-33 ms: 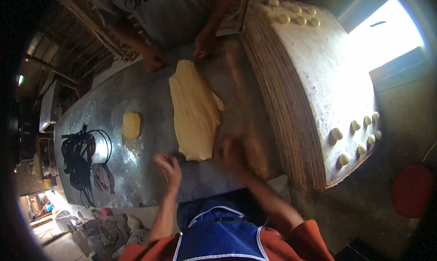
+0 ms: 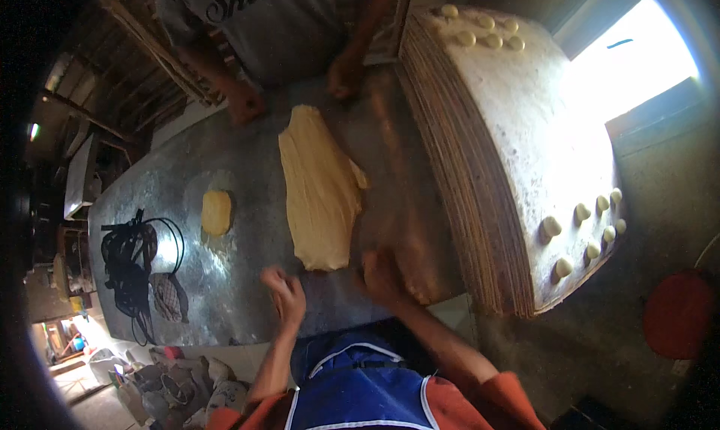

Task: The person rolls small pieces of dough into balls and places them on a wooden board. Another person flattens a larger piece of dough on the table. The process is repeated continuously throughout the clip.

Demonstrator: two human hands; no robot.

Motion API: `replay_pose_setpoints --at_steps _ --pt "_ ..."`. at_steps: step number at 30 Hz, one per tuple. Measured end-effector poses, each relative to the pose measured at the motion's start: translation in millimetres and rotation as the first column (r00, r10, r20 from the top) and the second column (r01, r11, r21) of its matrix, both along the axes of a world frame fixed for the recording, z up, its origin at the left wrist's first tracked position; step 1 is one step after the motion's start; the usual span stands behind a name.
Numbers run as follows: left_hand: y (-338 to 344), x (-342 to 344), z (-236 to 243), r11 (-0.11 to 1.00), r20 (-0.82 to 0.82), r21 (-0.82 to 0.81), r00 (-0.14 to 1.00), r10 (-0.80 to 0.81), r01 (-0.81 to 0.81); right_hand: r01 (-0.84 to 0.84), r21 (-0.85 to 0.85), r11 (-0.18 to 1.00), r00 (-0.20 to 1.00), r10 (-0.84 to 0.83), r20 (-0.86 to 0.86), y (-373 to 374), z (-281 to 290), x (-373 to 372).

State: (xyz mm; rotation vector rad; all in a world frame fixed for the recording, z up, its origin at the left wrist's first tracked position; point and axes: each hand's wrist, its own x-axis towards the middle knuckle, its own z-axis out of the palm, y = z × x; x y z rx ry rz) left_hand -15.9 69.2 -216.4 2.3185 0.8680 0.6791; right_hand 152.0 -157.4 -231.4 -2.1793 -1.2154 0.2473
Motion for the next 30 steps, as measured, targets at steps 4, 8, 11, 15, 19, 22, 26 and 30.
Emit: replay_pose_setpoints --at_steps 4,8,11,15,19,22,26,30 --pt "37.0 -37.1 1.5 0.978 -0.008 0.072 0.981 -0.195 0.195 -0.076 -0.013 0.997 0.947 0.068 -0.314 -17.3 18.6 68.0" --pt "46.1 9.5 -11.4 0.999 0.029 -0.024 0.999 0.045 -0.044 0.14 0.167 0.976 0.977 -0.164 0.14 50.4 20.0 59.0" --pt "-11.4 -1.7 -0.4 0.998 0.112 0.024 0.992 -0.065 0.062 0.088 0.059 0.994 0.995 -0.084 -0.056 29.6 20.0 20.3" --pt "58.6 -41.1 -8.1 0.994 -0.136 0.054 0.987 -0.084 0.092 0.108 0.021 0.994 0.979 -0.103 -0.175 11.3 14.6 70.2" --pt "29.2 1.5 -20.2 0.993 -0.034 0.076 0.995 0.097 -0.094 0.256 0.123 0.959 0.965 -0.26 0.019 60.6 8.5 22.2" --pt "1.8 -42.8 -10.4 0.992 -0.009 0.109 0.998 -0.066 0.066 0.074 0.05 0.996 0.992 -0.068 -0.107 -1.7 9.3 33.1" --pt "35.3 -60.4 -34.1 0.988 -0.189 0.125 0.975 0.114 -0.091 0.247 -0.045 0.968 0.96 -0.251 -0.122 6.7 -11.0 79.8" --pt "21.8 -54.7 2.4 0.973 -0.287 0.222 0.958 -0.004 0.071 0.113 -0.177 0.978 0.985 -0.133 -0.108 13.9 1.0 35.2"
